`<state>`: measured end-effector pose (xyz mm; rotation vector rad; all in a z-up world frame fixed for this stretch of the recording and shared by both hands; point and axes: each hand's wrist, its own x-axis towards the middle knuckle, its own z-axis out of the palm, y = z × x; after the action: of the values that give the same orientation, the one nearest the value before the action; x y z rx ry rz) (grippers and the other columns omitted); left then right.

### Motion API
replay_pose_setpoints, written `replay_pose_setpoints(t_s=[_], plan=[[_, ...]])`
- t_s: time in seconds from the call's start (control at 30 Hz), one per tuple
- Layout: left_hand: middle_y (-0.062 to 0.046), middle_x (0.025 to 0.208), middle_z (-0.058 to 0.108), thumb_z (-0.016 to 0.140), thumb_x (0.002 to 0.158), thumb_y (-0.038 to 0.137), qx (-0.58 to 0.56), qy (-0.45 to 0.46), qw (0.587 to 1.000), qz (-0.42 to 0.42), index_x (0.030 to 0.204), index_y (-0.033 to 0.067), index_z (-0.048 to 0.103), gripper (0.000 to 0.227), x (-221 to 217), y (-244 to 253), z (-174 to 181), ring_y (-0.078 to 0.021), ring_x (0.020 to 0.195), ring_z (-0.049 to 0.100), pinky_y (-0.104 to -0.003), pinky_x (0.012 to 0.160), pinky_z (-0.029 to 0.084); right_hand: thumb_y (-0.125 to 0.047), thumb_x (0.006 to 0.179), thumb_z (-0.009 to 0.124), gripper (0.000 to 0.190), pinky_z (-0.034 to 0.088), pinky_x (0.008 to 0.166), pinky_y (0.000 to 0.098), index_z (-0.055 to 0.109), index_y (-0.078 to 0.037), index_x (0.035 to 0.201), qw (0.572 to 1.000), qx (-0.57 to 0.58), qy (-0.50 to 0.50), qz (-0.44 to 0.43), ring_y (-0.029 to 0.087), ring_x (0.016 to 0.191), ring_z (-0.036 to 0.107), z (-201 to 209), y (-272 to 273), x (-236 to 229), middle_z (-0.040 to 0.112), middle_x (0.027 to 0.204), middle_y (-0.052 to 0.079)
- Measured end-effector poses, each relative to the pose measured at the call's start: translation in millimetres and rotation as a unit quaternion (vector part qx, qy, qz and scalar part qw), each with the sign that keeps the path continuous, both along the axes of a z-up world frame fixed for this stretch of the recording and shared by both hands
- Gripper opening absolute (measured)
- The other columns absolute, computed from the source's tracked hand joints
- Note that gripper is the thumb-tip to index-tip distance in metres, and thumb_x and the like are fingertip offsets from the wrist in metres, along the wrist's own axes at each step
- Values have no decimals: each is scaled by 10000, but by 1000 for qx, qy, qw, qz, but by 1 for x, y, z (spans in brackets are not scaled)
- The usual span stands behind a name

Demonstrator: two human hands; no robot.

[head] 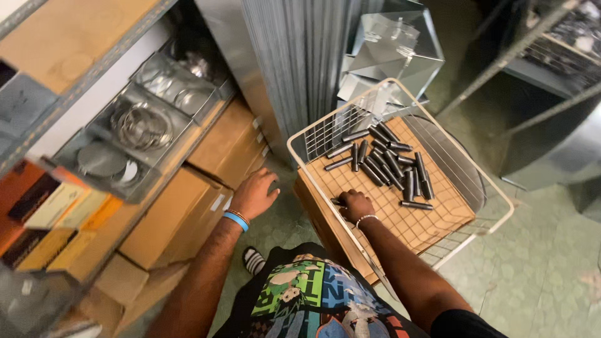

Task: The person repeatedly picks up cylindrical metal parts from a wire basket and places them into a metal tray on a shelf. The person handles the parts one at a time, transferring them from the basket to the tray.

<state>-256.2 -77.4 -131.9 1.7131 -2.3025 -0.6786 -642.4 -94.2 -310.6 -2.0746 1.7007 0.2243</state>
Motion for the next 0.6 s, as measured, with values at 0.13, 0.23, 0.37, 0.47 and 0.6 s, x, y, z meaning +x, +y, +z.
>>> replay_pose_setpoints(t_s=[0.13, 0.23, 0.37, 0.47, 0.6], plan=[[-185, 1247, 732, 790, 1025, 273, -5, 1, 999, 48, 1327, 108, 782, 343, 20, 18, -3, -465, 1247, 768, -571, 1076, 643, -369, 1037, 783, 334, 636, 1116, 593, 779, -338, 1369, 999, 8, 32, 22, 346, 1317, 782, -27, -5, -11, 780, 1330, 31], [-197, 1236, 750, 785, 1030, 266, -9, -9, 998, 68, 1304, 111, 785, 315, 48, 22, -16, -476, 1245, 773, -586, 1091, 634, -388, 1071, 759, 336, 648, 1099, 597, 791, -313, 1397, 999, 24, 30, -3, 361, 1315, 795, -28, -3, -19, 788, 1350, 65], [-204, 1236, 732, 818, 984, 253, -28, 18, 994, 106, 1283, 98, 788, 339, 94, 30, -23, -482, 1238, 765, -570, 1085, 627, -303, 1093, 762, 297, 670, 1091, 595, 786, -261, 1386, 990, -25, -36, -134, 418, 1289, 816, -9, -18, -24, 805, 1288, 156], [-250, 1254, 726, 834, 967, 230, -53, 50, 989, 126, 1315, 49, 772, 397, 126, 35, -4, -522, 1250, 750, -591, 1099, 614, -270, 1076, 835, 384, 669, 1088, 562, 739, -141, 1425, 961, -55, -169, -214, 420, 1294, 807, 48, -37, 10, 806, 1334, 210], [-354, 1400, 656, 950, 862, 240, -108, 131, 978, 125, 1433, -52, 691, 692, 150, 50, 51, -623, 1342, 673, -666, 1182, 560, -188, 1067, 876, 423, 622, 1109, 581, 712, -59, 1436, 867, -36, -412, -277, 420, 1285, 793, 121, -49, 106, 800, 1376, 242]])
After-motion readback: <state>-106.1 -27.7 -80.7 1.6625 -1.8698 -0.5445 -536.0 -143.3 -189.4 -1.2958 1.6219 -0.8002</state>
